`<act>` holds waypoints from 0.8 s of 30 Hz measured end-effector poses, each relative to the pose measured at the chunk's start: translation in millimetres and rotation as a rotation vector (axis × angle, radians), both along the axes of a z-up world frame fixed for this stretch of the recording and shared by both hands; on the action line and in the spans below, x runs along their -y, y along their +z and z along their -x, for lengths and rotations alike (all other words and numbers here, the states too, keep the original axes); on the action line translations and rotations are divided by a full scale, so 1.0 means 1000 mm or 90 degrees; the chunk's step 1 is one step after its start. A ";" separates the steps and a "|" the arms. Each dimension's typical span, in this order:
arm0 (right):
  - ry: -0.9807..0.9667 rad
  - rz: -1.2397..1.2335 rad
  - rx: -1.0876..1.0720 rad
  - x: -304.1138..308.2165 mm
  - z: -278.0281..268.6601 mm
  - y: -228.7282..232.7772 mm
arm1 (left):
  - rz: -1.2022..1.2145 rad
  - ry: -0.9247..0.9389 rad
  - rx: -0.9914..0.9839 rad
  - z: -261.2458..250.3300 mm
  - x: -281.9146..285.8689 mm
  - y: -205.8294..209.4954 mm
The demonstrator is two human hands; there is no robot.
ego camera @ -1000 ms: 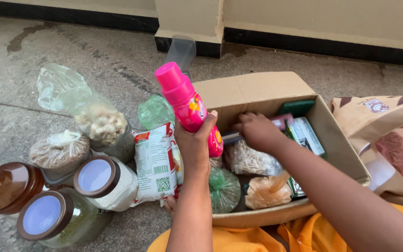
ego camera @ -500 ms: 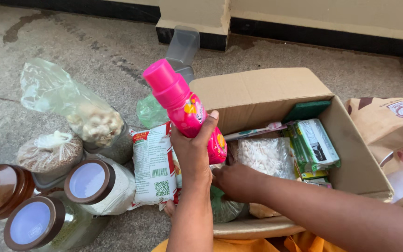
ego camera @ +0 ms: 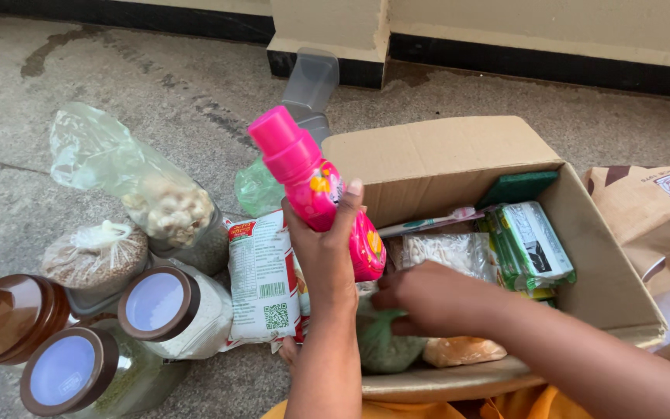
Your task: The person packs various grocery and household items into a cardboard box. They place bags of grains, a green sponge, a pink bottle, a toothbrush, and packets of spices into the box, arranging them to fit.
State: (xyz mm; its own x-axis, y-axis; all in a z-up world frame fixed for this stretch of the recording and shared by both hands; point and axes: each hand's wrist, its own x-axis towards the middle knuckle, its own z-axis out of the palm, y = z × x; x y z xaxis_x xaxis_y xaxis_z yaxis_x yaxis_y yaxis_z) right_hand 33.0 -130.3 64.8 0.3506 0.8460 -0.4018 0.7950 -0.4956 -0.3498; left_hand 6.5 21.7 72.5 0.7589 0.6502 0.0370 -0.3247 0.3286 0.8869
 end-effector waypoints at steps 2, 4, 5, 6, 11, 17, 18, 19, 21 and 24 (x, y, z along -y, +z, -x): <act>-0.043 -0.122 0.021 0.023 -0.001 0.016 | 0.043 -0.013 -0.002 -0.001 -0.001 0.001; -0.145 -0.176 0.032 0.044 0.001 0.029 | 0.043 -0.019 0.009 0.000 0.000 0.003; -0.242 -0.107 0.022 0.058 0.004 0.036 | 0.022 -0.035 0.007 0.000 0.000 0.003; -0.307 -0.153 0.056 0.069 0.007 0.039 | 0.002 -0.052 0.005 0.001 0.000 0.004; -0.564 -0.345 0.218 0.109 0.022 0.023 | -0.232 -0.101 -0.089 0.006 0.010 0.004; -0.550 -0.416 0.310 0.117 0.014 0.004 | -0.508 -0.317 -0.258 0.015 0.016 0.010; -0.557 -0.391 0.303 0.116 0.014 0.004 | -0.509 -0.365 -0.323 0.017 0.016 0.010; -0.562 -0.369 0.294 0.114 0.012 0.005 | -0.510 -0.410 -0.389 0.018 0.016 0.010; -0.593 -0.374 0.278 0.112 0.009 0.007 | -0.624 -0.433 -0.421 0.017 0.018 0.008; -0.552 -0.427 0.290 0.111 0.007 0.006 | -0.723 -0.482 -0.490 0.019 0.020 0.002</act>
